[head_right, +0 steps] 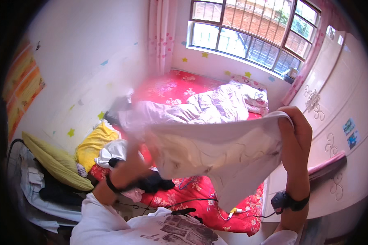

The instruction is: Fold various pieces of clothing on a bed and hang up plastic clothes hangers.

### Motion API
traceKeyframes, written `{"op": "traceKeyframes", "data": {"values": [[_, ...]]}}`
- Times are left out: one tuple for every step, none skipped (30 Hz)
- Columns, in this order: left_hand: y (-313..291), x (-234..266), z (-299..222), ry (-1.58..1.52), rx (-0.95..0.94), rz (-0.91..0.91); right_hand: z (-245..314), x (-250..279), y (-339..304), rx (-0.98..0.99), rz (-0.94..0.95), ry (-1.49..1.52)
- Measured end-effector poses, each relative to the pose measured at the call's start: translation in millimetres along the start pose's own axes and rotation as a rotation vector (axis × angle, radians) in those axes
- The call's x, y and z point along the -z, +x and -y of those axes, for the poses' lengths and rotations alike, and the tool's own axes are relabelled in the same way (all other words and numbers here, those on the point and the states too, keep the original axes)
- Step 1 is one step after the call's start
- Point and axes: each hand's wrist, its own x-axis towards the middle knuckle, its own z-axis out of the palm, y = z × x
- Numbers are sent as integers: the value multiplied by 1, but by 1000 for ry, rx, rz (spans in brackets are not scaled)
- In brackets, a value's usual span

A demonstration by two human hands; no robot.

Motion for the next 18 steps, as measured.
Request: {"op": "traceKeyframes", "data": {"values": [[-10,-6,-31,-54,-229,157,3,-8,0,-4,-3,33],[-20,-11,-63,-129,-429,319,5,-15,1,9,20,59],[-26,-27,-72,-63,-350,385,2,-24,1,5,59,100],[-31,-41,-79,-24,-289,444,9,-22,-1,2,81,114],[-50,-53,-70,-4,-269,433,11,-24,-1,4,95,8],[-74,-64,-51,256,-325,604,12,-32,-1,30,128,41],[-75,-68,-48,196,-35,879,11,-32,-5,54,157,-22],[-79,-70,-42,214,290,1105,6,-39,-9,81,198,-60],[-94,-68,-46,199,195,1082,0,-44,-12,156,173,-116],[-106,-69,-53,173,72,1052,-6,-41,-18,230,140,-172],[-118,-70,-63,159,-46,1017,-25,-34,-19,252,124,-230],[-138,-75,-69,134,-189,808,-36,-20,-20,237,177,-241],[-156,-83,-74,112,-327,591,-48,-2,-23,208,225,-262],[-155,-75,-83,156,-281,598,-50,8,-23,154,346,-222],[-152,-79,-85,90,-197,515,-48,6,-21,131,371,-214],[-148,-70,-90,59,-149,472,-52,1,-20,99,392,-218],[-143,-59,-95,25,-106,423,-70,1,-17,135,366,-204],[-131,-24,-105,105,-216,385,-93,6,-8,132,372,-211]]}}
